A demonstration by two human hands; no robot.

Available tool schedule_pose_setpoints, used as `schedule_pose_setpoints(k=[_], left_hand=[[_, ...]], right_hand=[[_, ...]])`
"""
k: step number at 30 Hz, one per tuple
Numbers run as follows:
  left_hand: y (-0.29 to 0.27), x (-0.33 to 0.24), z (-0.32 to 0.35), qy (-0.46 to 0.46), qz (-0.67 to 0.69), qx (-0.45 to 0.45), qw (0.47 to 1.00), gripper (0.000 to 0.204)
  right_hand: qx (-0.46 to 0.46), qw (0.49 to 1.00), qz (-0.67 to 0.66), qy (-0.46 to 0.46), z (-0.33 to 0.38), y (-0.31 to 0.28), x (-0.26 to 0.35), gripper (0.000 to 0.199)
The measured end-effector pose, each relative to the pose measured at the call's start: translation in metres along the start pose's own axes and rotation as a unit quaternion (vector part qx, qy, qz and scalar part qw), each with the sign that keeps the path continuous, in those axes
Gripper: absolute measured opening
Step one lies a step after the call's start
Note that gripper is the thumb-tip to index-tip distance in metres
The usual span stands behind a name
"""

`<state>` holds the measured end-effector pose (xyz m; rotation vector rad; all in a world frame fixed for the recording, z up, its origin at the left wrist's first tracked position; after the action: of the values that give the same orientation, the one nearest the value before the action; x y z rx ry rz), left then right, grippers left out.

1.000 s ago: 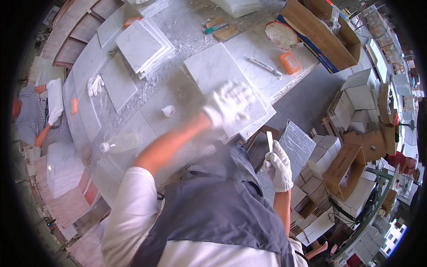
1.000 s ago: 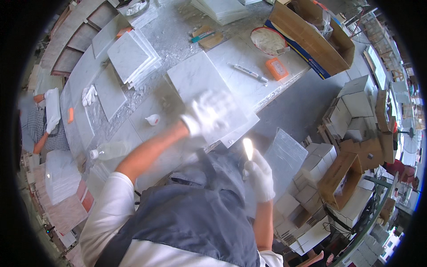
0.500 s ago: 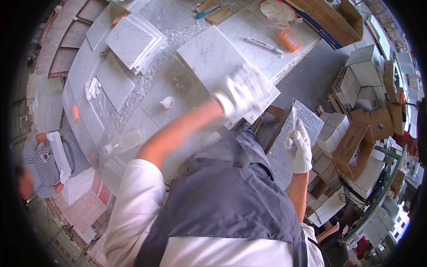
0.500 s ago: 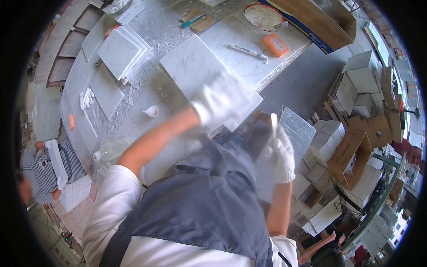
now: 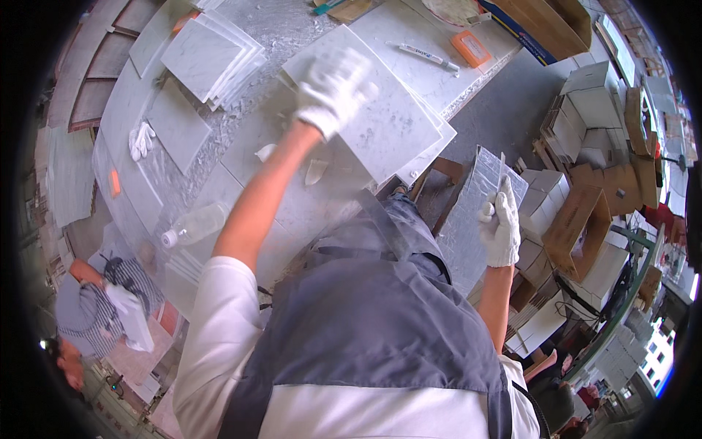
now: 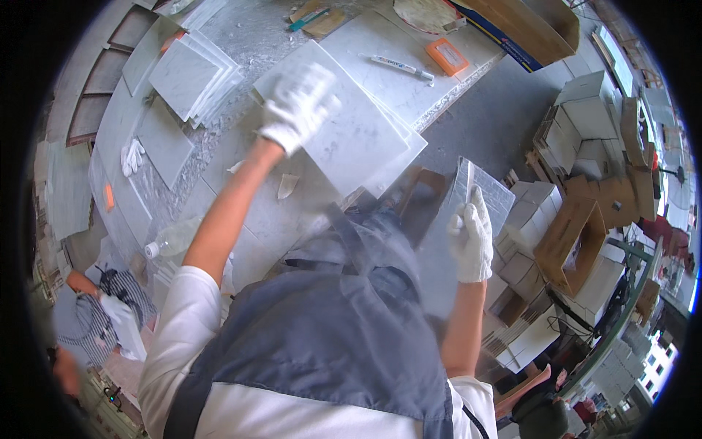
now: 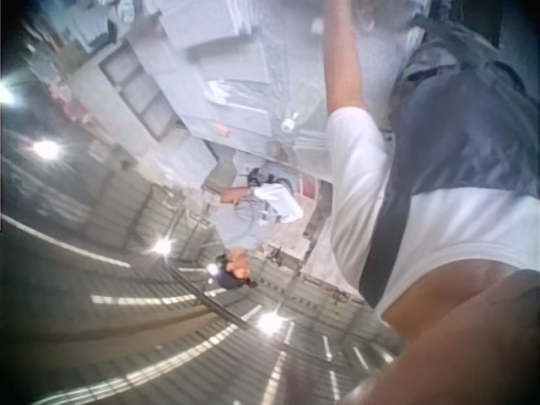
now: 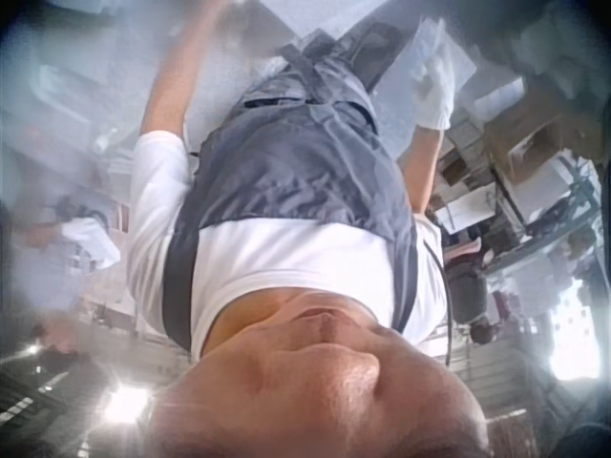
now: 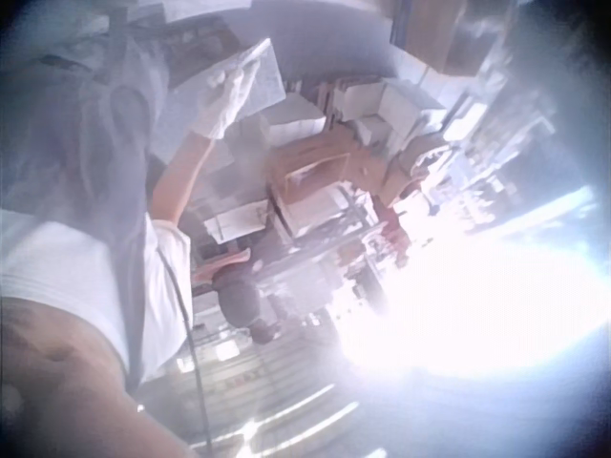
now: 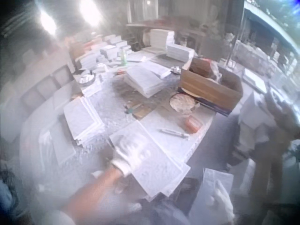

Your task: The person repeatedly scrapes and wipes white rectangular tiles on a workbench using a metal scraper and a white cloth. They handle multiple tiles one at a time, scraping surfaces and wiping away residue, then placing cleaned tiles aside. The person also briefly adjusts their head-mounted camera near the end.

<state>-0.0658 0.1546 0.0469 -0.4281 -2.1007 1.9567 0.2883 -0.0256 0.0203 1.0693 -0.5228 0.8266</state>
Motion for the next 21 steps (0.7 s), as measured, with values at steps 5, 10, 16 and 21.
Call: schedule_pose_setpoints(k=[5, 10, 16, 21], left_hand=[[0.041, 0.008, -0.014, -0.022, -0.139, 0.229, 0.963, 0.082], [0.028, -0.166, 0.047, 0.263, 0.053, 0.093, 0.959, 0.084], [0.035, -0.238, 0.113, 0.270, 0.363, 0.239, 0.859, 0.038], [-0.008, -0.209, 0.120, 0.177, 0.628, 0.180, 0.737, 0.028]], right_hand=[[-0.076, 0.997, -0.017, 0.016, 0.015, -0.008, -0.016, 0.050], [-0.049, 0.999, -0.007, 0.004, 0.016, 0.008, -0.016, 0.048], [-0.078, 0.996, -0.015, -0.032, 0.019, 0.017, -0.004, 0.047], [-0.038, 0.999, 0.008, 0.007, 0.022, 0.026, -0.012, 0.054]])
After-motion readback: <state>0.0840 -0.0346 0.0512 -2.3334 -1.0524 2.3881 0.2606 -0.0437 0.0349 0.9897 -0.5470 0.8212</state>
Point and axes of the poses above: each hand's wrist, its own z-axis away from the middle knuckle, its own y-axis out of the palm, x = y × z, the point moved 8 cm from there along -z, towards the middle knuckle, and after that the axes turned 5 degrees about x, right-handed, at the moved point
